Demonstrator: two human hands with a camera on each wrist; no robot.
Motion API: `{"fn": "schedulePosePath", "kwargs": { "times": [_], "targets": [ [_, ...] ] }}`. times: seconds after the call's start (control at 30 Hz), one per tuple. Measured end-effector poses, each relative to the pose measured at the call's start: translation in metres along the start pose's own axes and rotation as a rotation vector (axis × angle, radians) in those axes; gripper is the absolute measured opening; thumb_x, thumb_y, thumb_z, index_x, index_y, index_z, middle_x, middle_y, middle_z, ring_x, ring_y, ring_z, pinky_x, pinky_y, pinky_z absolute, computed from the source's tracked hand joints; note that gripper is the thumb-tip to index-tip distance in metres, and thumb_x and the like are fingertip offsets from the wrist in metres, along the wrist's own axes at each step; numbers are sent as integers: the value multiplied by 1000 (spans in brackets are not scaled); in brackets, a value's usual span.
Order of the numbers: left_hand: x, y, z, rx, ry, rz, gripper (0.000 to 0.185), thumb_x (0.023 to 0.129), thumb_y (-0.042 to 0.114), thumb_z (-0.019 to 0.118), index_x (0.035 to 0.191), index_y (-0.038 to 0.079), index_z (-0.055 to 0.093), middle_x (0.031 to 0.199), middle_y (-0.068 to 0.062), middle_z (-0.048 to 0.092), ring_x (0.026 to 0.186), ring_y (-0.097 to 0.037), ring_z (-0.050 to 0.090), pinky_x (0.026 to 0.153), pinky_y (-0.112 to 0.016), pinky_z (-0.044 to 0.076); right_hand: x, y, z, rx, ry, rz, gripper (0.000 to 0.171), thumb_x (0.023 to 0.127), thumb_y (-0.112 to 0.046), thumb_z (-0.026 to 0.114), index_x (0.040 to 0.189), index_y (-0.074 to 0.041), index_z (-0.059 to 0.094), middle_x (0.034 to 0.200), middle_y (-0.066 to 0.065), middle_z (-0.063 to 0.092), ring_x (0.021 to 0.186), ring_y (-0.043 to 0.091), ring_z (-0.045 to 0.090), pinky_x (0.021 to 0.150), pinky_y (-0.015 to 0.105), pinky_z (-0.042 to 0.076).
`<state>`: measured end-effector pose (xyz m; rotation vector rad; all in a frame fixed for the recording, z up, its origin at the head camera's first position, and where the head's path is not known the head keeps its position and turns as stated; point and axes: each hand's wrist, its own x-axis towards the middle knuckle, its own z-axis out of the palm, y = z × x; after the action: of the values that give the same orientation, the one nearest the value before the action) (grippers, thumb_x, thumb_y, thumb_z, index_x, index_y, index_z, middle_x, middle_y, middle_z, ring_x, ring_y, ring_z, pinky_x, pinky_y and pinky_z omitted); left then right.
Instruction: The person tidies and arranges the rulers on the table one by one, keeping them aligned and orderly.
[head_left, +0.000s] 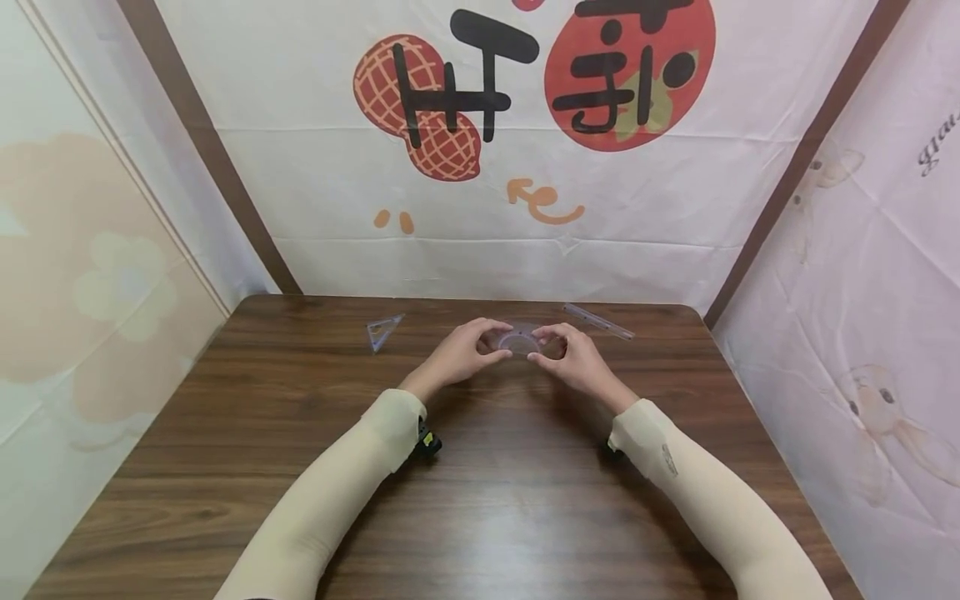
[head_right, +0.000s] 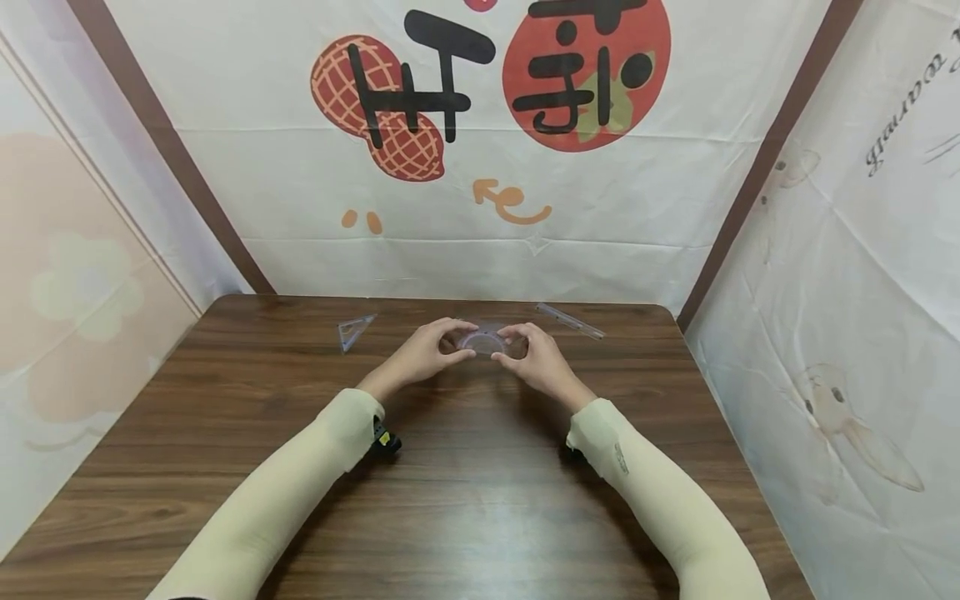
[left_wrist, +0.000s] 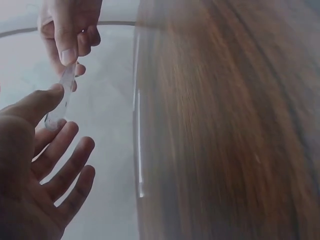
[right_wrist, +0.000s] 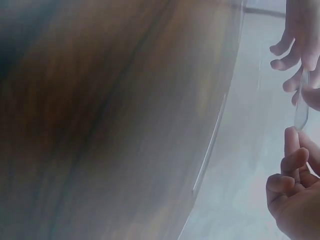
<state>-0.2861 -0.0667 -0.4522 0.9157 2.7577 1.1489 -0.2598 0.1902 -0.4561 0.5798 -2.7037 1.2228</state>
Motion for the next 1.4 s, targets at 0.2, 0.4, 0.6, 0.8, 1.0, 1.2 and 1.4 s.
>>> {"fn": "schedulePosePath", "kwargs": {
  "times": [0.2,0.4,0.6,0.8,1.0,1.2,1.4],
  "targets": [
    [-20,4,-10,-7,-3,32,48,101,27,80,144,12,65,117,-4,68,105,-19,68,94,-41,60,-9,-16,7,-4,-6,-15,36,94,-21,87,125,-11,74,110,5,69,82,19,55,73,31,46],
    [-40,8,-18,10,-16,28,48,101,29,80,145,15,66,119,-1,67,104,-17,67,93,-38,59,-18,-29,13,-25,-19,-39,35,93,-22,88,124,-12,75,107,4,68,78,17,54,69,28,46],
    [-60,9,-21,35,-7,36,48,100,29,81,144,16,66,116,1,68,104,-19,69,94,-42,59,-28,-38,19,-26,-50,-61,36,94,-23,87,126,-12,74,108,1,67,77,15,51,68,28,46],
    [-80,11,-25,54,13,17,48,99,33,82,142,18,68,118,2,68,107,-19,69,94,-46,59,-35,-47,28,-26,-62,-79,37,93,-24,88,125,-13,74,105,-2,66,77,14,51,68,28,45],
    [-95,13,-28,63,44,18,46,97,30,84,139,18,69,119,2,69,108,-23,70,91,-48,61,-41,-53,34,-15,-80,-89,37,92,-24,89,125,-14,74,104,-3,65,75,14,50,66,26,43],
    [-109,13,-27,133,68,16,45,96,33,85,135,17,70,122,2,70,111,-22,70,93,-45,59,-47,-57,40,-4,-115,-112,38,93,-22,88,126,-13,73,103,-2,64,74,14,48,63,25,40],
    [-121,12,-26,207,71,11,44,95,35,85,133,18,71,122,0,72,109,-20,70,90,-45,59,-51,-56,46,-15,-174,-168,39,95,-20,86,129,-11,71,107,-1,66,71,9,45,61,23,39]
  ]
}}
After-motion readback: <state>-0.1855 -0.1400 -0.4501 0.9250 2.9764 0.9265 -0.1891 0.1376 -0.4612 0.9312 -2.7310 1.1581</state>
